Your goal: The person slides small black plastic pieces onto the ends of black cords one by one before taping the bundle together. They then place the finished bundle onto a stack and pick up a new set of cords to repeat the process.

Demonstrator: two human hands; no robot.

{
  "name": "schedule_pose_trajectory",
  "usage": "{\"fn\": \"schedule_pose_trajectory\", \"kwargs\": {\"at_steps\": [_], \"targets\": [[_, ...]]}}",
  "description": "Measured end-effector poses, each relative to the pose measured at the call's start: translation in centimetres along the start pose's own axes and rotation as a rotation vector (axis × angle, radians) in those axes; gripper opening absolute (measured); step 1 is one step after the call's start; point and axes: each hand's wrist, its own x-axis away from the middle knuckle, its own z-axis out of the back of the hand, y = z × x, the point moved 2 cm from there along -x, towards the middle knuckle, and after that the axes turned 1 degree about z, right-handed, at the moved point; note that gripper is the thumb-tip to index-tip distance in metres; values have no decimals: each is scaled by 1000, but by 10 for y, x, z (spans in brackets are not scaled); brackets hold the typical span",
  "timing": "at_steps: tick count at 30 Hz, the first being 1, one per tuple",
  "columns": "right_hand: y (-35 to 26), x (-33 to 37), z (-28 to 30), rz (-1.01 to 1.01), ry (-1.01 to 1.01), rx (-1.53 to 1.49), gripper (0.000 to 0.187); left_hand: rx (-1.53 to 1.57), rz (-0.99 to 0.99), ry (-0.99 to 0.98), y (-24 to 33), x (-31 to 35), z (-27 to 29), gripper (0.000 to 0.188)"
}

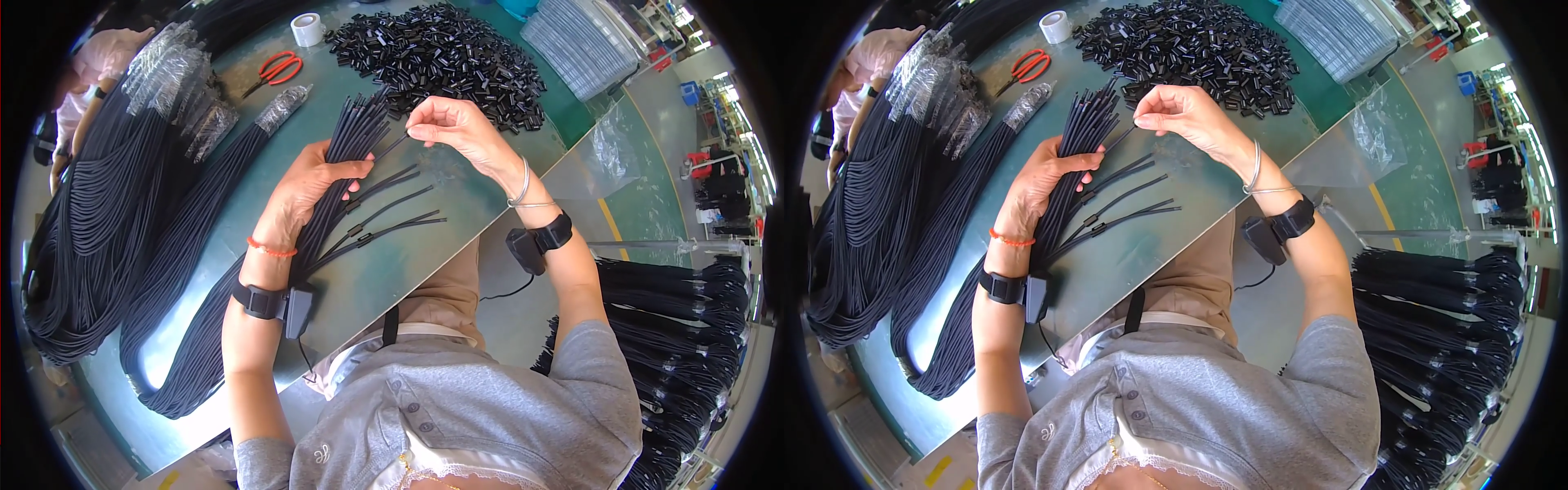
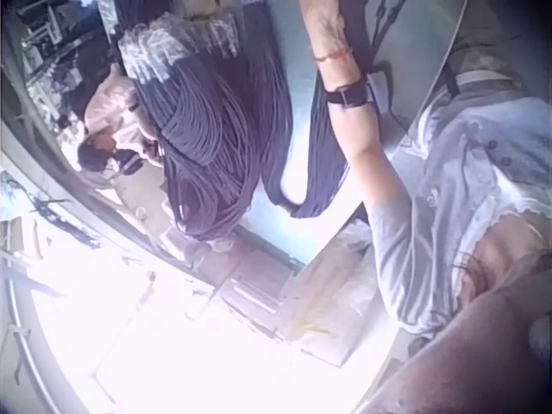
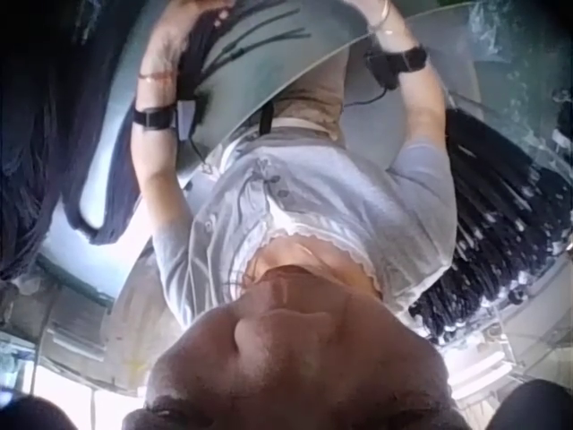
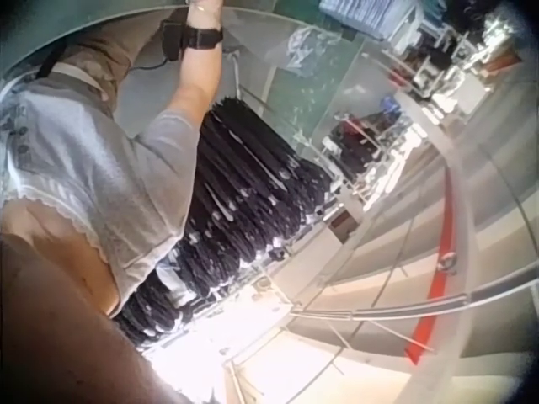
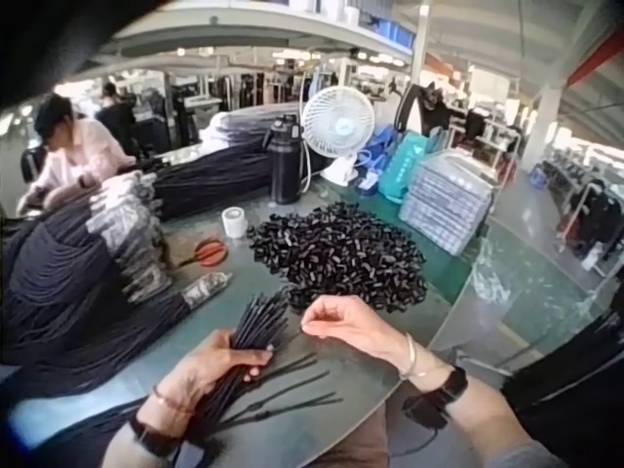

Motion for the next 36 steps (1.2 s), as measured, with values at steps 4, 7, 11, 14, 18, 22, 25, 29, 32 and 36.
{"fn": "schedule_pose_trajectory", "kwargs": {"at_steps": [4, 7, 11, 14, 18, 22, 25, 29, 32, 36], "targets": [[-6, -1, -5, 79, -82, 259, 9, 27, -15, -31, -2, -2, 1, 22], [-4, 8, -41, 90, -127, 362, 6, 77, -41, -67, -5, -2, 2, 24], [-13, 22, -73, 560, -71, 1170, 6, 157, -48, 1, -3, 1, 2, 26], [-12, 2, -55, 469, 78, 1131, 6, 145, -13, 18, -6, -2, 5, 27], [1, -18, -27, 451, 330, 1270, 8, 119, 12, -5, -6, -4, 5, 25], [11, -17, -25, 409, 209, 1190, 10, 88, 2, -6, -6, -5, 6, 22], [14, -10, -20, 439, 132, 1127, 12, 59, -17, 10, -5, -3, 4, 22], [14, -7, -11, 133, 53, 530, 16, 25, -17, 42, -4, -3, 3, 23], [4, -7, -14, 9, -96, 240, 21, 5, -13, 45, -4, -2, 5, 24], [-9, -4, -15, 261, -171, 745, 22, 9, -26, 21, -4, -3, 5, 27]]}}
